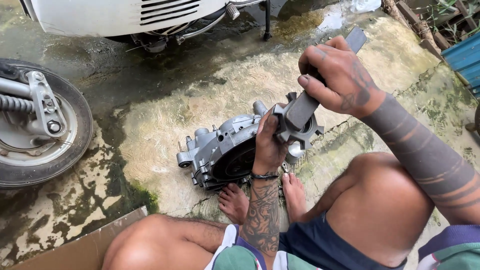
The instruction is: Cleaning and scraping motorcycle engine components including the casing, piston, and gears using a metal file while sitting on the ground.
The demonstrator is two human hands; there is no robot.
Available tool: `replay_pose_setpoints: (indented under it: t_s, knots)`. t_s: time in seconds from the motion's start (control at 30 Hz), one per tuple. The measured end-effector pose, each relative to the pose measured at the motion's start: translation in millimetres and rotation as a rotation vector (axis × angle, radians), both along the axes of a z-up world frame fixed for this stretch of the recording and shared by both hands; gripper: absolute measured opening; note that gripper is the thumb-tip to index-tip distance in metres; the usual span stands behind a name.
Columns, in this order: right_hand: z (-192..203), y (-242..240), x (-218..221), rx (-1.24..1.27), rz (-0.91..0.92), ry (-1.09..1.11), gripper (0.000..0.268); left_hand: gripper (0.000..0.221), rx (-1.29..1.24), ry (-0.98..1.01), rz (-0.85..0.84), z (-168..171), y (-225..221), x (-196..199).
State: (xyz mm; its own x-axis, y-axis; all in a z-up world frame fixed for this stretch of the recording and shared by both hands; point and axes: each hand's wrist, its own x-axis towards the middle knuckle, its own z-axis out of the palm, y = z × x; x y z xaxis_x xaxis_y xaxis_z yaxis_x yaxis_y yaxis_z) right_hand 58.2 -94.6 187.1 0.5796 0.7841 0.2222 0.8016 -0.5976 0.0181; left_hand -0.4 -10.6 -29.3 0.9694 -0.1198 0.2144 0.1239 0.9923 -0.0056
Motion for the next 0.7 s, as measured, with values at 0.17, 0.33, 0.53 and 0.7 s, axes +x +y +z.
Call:
replay_pose_setpoints:
  t_s: [0.17, 0.33, 0.53, 0.7]
  knots:
    - [14.8, 0.3, -25.4, 0.057, 0.075, -0.002, 0.022, 0.048, 0.021, 0.114, -0.046, 22.4, -5.8, -7.5]
    - [7.2, -22.8, -12.7, 0.021, -0.027, -0.055, 0.022, 0.059, 0.256, 0.441, -0.025, 8.4, -19.7, -0.7]
    - [14.7, -10.9, -35.7, 0.041, 0.085, 0.107, 0.024, 0.067, -0.016, 0.113, -0.176, 20.6, -13.7, -1.5]
    - [-9.4, -41.2, -5.7, 0.029, -0.026, 0.001, 0.022, 0.050, 0.302, 0.309, 0.076, 38.6, -0.9, -9.6]
